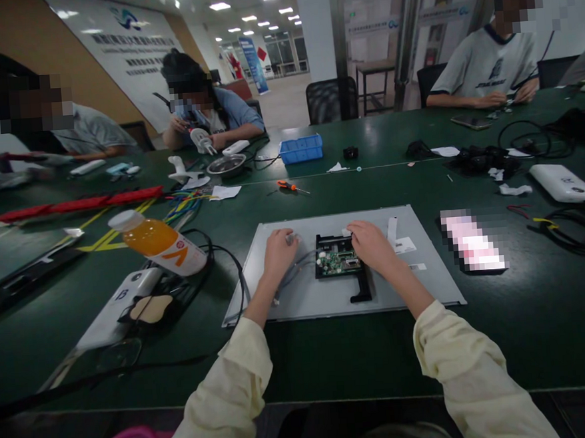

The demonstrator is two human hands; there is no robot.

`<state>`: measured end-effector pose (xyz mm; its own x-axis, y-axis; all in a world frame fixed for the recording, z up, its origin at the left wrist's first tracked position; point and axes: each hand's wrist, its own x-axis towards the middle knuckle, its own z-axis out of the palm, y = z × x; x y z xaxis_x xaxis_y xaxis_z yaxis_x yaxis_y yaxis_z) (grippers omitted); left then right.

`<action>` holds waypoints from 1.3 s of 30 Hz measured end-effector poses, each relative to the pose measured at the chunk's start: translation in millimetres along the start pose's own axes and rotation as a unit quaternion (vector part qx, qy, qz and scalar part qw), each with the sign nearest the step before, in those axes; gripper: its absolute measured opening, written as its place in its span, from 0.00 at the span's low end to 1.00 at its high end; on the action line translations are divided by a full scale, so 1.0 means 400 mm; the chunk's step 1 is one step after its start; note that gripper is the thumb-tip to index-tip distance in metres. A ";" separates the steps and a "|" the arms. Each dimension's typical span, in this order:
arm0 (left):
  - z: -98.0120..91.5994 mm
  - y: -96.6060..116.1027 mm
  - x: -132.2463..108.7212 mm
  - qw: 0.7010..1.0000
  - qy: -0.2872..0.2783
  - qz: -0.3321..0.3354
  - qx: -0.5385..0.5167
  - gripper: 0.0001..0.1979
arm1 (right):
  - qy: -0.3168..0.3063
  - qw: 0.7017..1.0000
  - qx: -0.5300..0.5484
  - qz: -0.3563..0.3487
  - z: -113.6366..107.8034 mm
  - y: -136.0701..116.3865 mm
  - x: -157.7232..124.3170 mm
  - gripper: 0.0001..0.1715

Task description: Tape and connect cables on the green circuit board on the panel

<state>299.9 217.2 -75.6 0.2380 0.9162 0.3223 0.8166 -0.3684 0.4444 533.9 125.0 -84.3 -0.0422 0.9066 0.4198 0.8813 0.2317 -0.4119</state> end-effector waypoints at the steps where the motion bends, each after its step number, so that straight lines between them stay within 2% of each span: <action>1: 0.003 0.000 0.000 1.000 -0.005 0.002 0.004 0.12 | 0.004 1.000 0.002 0.003 -0.003 0.003 -0.003 0.21; 11: -0.014 0.016 -0.008 0.999 -0.044 0.017 0.001 0.08 | 0.031 0.999 0.001 0.025 -0.031 0.046 -0.030 0.21; 15: -0.016 0.012 -0.007 0.999 -0.044 0.022 -0.015 0.10 | 0.030 0.999 0.001 0.021 -0.030 0.044 -0.030 0.20; 20: -0.026 0.003 -0.001 0.998 -0.046 0.026 -0.032 0.06 | 0.019 1.000 -0.001 0.022 -0.030 0.036 -0.030 0.20; 25: -0.043 0.009 0.009 0.989 -0.030 -0.004 -0.144 0.03 | 0.030 0.999 -0.006 0.025 -0.032 0.037 -0.031 0.20; 29: -0.039 0.024 0.007 0.948 -0.075 -0.069 -0.302 0.03 | 0.031 0.999 -0.005 0.026 -0.034 0.037 -0.031 0.19; 32: -0.026 0.039 -0.002 0.924 -0.103 -0.091 -0.357 0.04 | 0.027 0.999 -0.003 0.028 -0.035 0.034 -0.031 0.19; 36: -0.013 0.052 -0.015 0.928 -0.128 -0.088 -0.338 0.13 | 0.029 0.999 0.007 0.027 -0.038 0.025 -0.031 0.19; 39: -0.009 0.055 -0.022 0.949 -0.115 -0.060 -0.286 0.12 | 0.027 0.999 0.011 0.023 -0.040 0.018 -0.032 0.19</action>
<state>313.8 200.5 -65.8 0.3237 0.9429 0.0784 0.4419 -0.2239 0.8687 548.3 109.6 -79.6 0.0245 0.8959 0.4435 0.8710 0.1987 -0.4494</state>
